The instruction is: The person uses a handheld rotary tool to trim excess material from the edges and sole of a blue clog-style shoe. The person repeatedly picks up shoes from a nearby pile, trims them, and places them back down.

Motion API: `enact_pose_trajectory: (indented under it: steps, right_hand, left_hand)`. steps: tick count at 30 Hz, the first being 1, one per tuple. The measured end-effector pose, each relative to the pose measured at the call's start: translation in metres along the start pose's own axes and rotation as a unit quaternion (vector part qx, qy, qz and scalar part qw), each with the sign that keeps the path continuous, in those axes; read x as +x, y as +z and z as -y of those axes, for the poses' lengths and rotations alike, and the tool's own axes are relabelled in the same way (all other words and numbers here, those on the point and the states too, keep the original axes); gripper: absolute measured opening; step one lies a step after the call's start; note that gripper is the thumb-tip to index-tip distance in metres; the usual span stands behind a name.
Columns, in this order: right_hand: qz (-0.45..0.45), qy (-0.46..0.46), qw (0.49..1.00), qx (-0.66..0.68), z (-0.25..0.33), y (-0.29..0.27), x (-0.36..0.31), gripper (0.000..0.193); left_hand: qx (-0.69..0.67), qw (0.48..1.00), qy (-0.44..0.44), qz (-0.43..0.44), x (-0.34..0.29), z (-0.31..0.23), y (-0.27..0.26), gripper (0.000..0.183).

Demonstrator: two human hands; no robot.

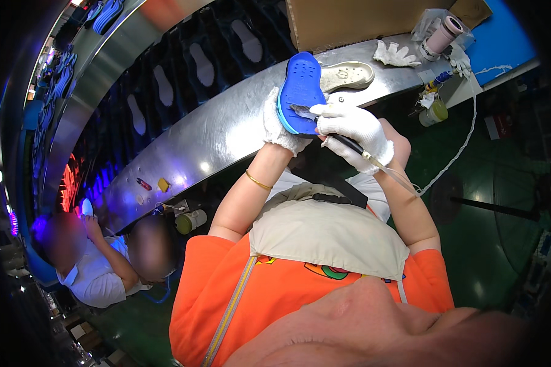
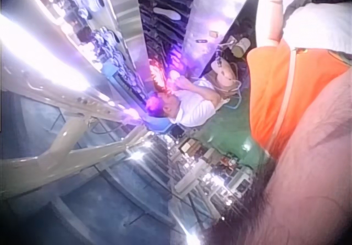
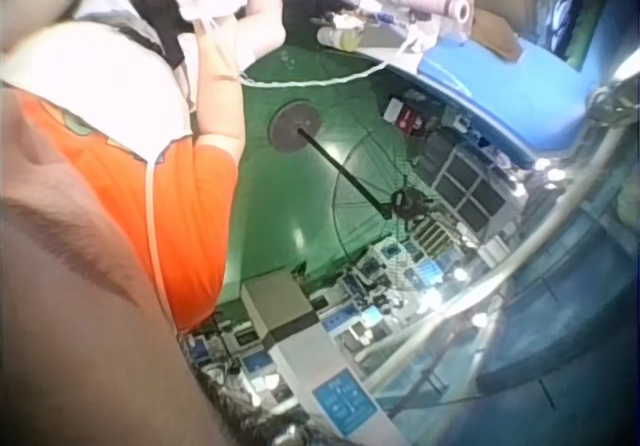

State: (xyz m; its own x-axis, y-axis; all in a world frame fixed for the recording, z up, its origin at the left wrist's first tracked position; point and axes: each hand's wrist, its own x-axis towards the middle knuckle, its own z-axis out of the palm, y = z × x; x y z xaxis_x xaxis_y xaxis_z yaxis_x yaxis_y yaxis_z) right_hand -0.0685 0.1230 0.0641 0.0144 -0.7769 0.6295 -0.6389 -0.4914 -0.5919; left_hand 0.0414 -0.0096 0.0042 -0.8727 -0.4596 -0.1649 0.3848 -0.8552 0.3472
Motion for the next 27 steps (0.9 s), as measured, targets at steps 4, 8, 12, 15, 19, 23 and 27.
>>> enact_pose_trajectory:
  steps: [4, 8, 12, 15, 19, 23, 27]
  right_hand:
    - [0.016, -0.007, 1.000, -0.014, -0.004, 0.001, -0.002, 0.018]
    - [0.014, -0.014, 1.000, -0.021, -0.003, 0.002, -0.003, 0.016]
    - [0.014, -0.002, 1.000, -0.021, 0.000, 0.001, -0.001, 0.011]
    - [0.017, 0.032, 0.999, -0.018, 0.004, 0.003, -0.002, 0.009]
    - [0.036, 0.013, 0.999, -0.019, 0.002, -0.002, -0.001, 0.009]
    - [0.022, -0.011, 1.000, -0.009, -0.001, 0.002, -0.005, 0.011]
    - [0.014, 0.003, 1.000, 0.000, -0.001, 0.005, -0.007, 0.013]
  left_hand:
    - [0.012, 1.000, 0.004, 0.001, 0.002, 0.001, -0.007, 0.056]
    - [-0.020, 1.000, -0.015, -0.013, -0.002, 0.000, 0.002, 0.060]
    - [-0.007, 1.000, -0.008, -0.004, 0.000, 0.001, -0.007, 0.063]
    - [-0.011, 1.000, -0.020, -0.011, -0.003, 0.002, 0.001, 0.062]
    - [0.011, 1.000, -0.006, 0.005, 0.002, 0.004, -0.007, 0.059]
    - [-0.017, 1.000, -0.012, 0.003, 0.000, 0.003, -0.009, 0.057]
    - [-0.024, 0.999, -0.028, 0.001, -0.007, 0.002, 0.002, 0.057]
